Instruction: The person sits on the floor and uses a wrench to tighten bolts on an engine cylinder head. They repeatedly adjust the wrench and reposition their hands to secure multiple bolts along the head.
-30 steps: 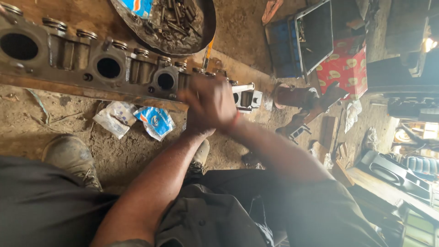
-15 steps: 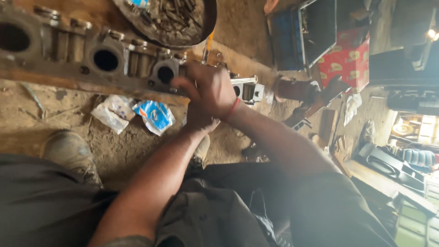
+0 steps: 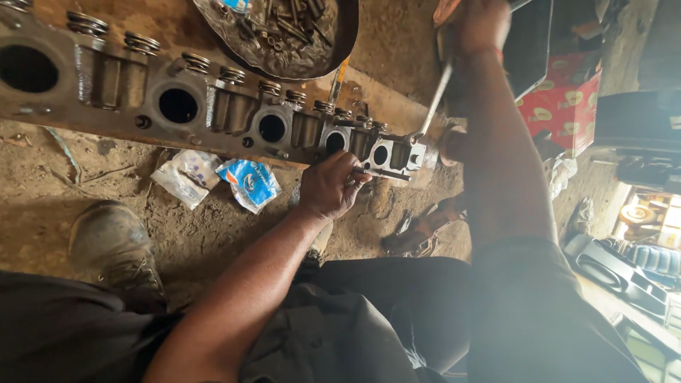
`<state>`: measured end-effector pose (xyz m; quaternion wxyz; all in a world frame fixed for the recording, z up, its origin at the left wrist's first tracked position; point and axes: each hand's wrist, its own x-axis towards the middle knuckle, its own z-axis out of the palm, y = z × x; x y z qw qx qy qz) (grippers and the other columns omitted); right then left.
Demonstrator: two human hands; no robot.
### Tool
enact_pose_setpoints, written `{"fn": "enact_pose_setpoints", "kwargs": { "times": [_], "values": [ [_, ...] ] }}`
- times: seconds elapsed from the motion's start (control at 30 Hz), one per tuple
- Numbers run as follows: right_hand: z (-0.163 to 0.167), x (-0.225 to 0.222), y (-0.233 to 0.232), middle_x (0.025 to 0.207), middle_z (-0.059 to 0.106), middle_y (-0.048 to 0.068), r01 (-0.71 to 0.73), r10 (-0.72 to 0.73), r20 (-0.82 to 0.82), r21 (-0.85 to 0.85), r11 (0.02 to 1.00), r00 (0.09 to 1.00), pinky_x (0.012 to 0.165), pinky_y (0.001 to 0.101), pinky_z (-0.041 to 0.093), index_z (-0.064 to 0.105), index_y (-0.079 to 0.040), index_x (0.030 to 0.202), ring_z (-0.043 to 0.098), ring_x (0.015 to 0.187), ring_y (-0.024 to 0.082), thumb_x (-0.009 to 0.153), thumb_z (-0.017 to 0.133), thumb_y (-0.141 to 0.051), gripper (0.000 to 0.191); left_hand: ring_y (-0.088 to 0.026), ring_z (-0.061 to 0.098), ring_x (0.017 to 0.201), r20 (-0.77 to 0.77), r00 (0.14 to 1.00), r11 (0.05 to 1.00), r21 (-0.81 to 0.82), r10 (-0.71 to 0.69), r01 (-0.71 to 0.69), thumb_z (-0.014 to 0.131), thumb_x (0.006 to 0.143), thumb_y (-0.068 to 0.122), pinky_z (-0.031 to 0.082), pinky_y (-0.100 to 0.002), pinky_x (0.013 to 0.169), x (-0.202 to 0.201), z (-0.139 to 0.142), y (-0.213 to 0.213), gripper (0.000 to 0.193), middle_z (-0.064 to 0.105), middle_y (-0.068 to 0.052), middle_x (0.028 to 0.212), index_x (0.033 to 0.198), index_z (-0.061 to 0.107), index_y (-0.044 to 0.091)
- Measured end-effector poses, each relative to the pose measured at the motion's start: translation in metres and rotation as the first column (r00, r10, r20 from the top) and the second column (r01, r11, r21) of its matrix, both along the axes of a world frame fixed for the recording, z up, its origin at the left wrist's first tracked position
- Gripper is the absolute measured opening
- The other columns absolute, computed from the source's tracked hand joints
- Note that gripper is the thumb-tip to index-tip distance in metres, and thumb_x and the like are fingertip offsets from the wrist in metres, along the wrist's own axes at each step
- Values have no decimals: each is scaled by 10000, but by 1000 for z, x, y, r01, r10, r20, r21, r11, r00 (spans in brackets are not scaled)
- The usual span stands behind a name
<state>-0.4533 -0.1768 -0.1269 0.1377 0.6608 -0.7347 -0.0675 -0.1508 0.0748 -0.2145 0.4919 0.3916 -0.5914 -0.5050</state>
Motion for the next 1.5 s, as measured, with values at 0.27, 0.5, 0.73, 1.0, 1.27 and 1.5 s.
{"fn": "enact_pose_setpoints", "kwargs": {
  "times": [0.27,0.5,0.73,1.0,1.27,1.5],
  "values": [
    [52,-52,179,974,716,219,459,-477,51,200,866,878,799,540,543,695,-41,1113,713,919,413,1099,509,-492,488,-251,661,654,3,1000,1000,18,19,-19,630,1024,459,506,-410,555,-6,-5,3,379,604,-39,777,871,553,121],
    [17,-128,246,1031,730,190,228,-248,212,113,967,945,820,508,566,677,-64,1123,719,933,385,1043,582,-422,379,-279,676,646,199,977,996,-48,77,-69,649,1003,338,540,-368,466,-3,22,17,367,596,-194,1111,1221,555,58],
    [10,-130,262,1085,722,265,155,-160,215,41,987,963,850,507,531,705,-63,1093,684,1002,422,934,616,-391,375,-227,628,806,-105,994,973,230,13,12,530,1170,242,531,-320,657,-28,48,54,260,566,-102,1081,1403,435,178],
    [43,-89,253,1112,706,264,353,-370,314,112,929,874,900,519,514,679,-50,1114,660,1067,445,1038,562,-419,394,-246,731,713,-545,837,165,823,-42,544,529,1047,225,616,-375,524,-62,16,56,257,691,-104,873,1251,537,69],
    [48,-86,256,1063,694,274,312,-323,318,87,946,891,869,530,510,684,-34,1097,659,1026,466,1036,576,-406,392,-181,655,590,-394,867,224,855,-305,467,400,1025,463,514,-405,463,-69,44,29,383,665,-68,797,1138,596,154],
    [38,-95,254,1004,707,265,270,-274,316,58,961,908,838,535,517,690,-31,1085,672,979,461,1035,604,-369,352,-158,497,443,-349,891,347,829,-292,438,448,1053,486,429,-340,422,-91,42,-4,426,576,-74,640,969,590,93]
  ]
}}
